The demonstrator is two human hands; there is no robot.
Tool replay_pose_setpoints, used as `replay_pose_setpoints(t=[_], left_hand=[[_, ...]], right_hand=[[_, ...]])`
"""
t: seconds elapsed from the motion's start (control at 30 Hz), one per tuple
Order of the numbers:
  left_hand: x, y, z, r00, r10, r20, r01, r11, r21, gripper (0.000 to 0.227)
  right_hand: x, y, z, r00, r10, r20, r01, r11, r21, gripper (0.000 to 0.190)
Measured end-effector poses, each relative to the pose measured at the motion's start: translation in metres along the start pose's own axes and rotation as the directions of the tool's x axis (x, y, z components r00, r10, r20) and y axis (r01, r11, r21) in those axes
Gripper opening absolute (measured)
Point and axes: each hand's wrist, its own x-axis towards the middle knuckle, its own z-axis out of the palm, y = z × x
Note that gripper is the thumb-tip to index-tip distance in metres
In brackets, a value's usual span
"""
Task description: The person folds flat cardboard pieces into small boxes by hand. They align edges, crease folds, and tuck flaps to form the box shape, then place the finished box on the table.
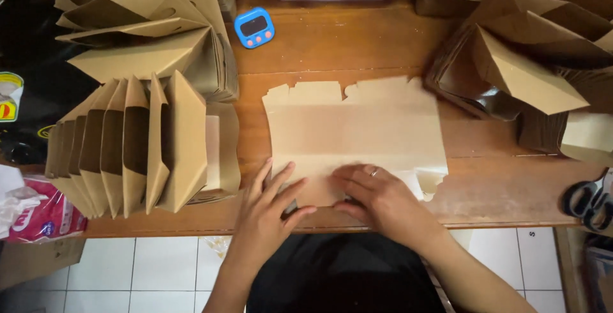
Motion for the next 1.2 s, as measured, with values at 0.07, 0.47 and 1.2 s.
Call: replay_pose_setpoints(t=[0.07, 0.47, 1.2], left_hand=[[-0.002, 0.002, -0.003, 1.000, -0.013, 0.018, 0.014, 1.000, -0.016, 0.044], [0.002, 0.012, 0.010, 0.996, -0.082, 0.032, 0.079, 0.993, 0.088, 0.044], [0.004, 0.021, 0.005, 0.991, 0.123, -0.046, -0.112, 0.976, 0.186, 0.025]], right_hand=[[0.000, -0.002, 0.000, 1.000, -0.019, -0.006, 0.019, 1.000, -0.002, 0.034], [-0.039, 0.077, -0.045, 0.641, 0.543, -0.542, -0.669, 0.742, -0.048, 0.055], [0.007, -0.006, 0.009, 0.997, -0.063, 0.053, 0.070, 0.986, -0.149, 0.047]])
